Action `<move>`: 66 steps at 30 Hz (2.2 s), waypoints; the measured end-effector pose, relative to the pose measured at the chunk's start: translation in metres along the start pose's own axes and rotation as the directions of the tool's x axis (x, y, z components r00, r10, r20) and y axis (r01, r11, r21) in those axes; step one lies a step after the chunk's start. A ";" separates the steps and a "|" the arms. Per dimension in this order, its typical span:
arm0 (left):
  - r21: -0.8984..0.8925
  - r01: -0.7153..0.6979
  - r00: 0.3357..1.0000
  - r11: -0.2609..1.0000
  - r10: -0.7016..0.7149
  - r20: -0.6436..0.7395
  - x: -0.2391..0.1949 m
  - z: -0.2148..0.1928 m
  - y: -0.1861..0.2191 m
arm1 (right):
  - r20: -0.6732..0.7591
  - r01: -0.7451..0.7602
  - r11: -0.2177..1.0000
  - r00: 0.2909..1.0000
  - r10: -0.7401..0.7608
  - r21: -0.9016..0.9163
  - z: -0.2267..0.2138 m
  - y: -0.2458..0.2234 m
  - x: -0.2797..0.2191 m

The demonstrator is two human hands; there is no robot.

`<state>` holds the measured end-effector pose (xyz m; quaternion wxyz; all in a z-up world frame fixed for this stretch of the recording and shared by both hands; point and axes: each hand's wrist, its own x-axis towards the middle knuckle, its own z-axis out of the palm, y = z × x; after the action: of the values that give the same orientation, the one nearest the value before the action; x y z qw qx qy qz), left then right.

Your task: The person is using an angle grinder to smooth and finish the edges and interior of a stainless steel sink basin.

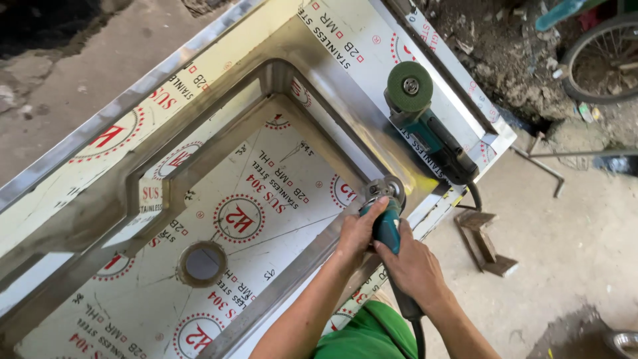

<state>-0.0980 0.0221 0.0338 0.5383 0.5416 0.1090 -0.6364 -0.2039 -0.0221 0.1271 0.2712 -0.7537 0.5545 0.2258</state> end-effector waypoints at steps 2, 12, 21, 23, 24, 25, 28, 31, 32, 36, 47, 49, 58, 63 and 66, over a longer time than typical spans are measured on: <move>-0.026 -0.012 0.999 1.000 0.011 -0.038 -0.013 0.002 -0.002 | -0.052 0.094 0.994 0.995 -0.091 0.054 0.000 0.009 -0.005; -0.178 -0.384 0.854 0.906 0.275 -0.441 -0.105 -0.048 -0.059 | 0.224 0.607 0.776 0.743 -0.630 0.169 0.004 -0.008 -0.029; -0.302 -0.533 0.760 0.791 0.291 -0.581 -0.141 -0.038 -0.157 | 0.275 0.839 0.490 0.427 -0.862 0.234 0.039 0.045 -0.051; -0.263 -0.552 0.726 0.791 0.301 -0.618 -0.149 -0.033 -0.179 | 0.313 0.855 0.482 0.412 -0.856 0.192 0.050 0.061 -0.061; -0.261 -0.562 0.720 0.785 0.309 -0.622 -0.152 -0.030 -0.192 | 0.310 0.862 0.471 0.403 -0.861 0.189 0.055 0.068 -0.066; -0.248 -0.615 0.674 0.748 0.336 -0.658 -0.153 -0.028 -0.207 | 0.297 0.884 0.426 0.362 -0.884 0.191 0.061 0.077 -0.071; -0.261 -0.696 0.613 0.669 0.366 -0.700 -0.163 -0.029 -0.265 | 0.278 0.924 0.342 0.288 -0.916 0.172 0.092 0.111 -0.094; -0.284 -0.745 0.575 0.603 0.366 -0.731 -0.189 -0.016 -0.322 | 0.342 0.923 0.353 0.287 -0.895 0.150 0.115 0.149 -0.131; -0.258 -0.776 0.530 0.575 0.374 -0.761 -0.202 -0.012 -0.334 | 0.397 0.910 0.384 0.299 -0.868 0.154 0.119 0.154 -0.146; -0.216 -0.816 0.461 0.536 0.379 -0.802 -0.219 0.001 -0.403 | 0.368 0.927 0.315 0.225 -0.902 0.205 0.146 0.206 -0.177; -0.268 -0.837 0.474 0.477 0.386 -0.792 -0.245 0.050 -0.459 | 0.355 0.944 0.297 0.230 -0.906 0.146 0.150 0.280 -0.210; -0.268 -0.846 0.469 0.462 0.404 -0.786 -0.242 0.058 -0.458 | 0.340 0.940 0.299 0.230 -0.912 0.165 0.145 0.288 -0.207; -0.244 -0.834 0.496 0.496 0.479 -0.724 -0.235 0.085 -0.445 | 0.323 0.914 0.389 0.336 -0.885 0.113 0.124 0.312 -0.196; -0.191 -0.820 0.484 0.539 0.476 -0.735 -0.231 0.086 -0.434 | 0.272 0.921 0.336 0.277 -0.922 0.199 0.111 0.316 -0.189; -0.289 -0.821 0.526 0.493 0.455 -0.718 -0.231 0.082 -0.412 | 0.383 0.884 0.443 0.362 -0.850 0.148 0.090 0.304 -0.190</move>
<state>-0.5141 0.2576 0.0684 0.8275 0.4971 0.2335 -0.1164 -0.5526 0.1004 0.1326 0.4251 -0.8776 -0.0045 0.2215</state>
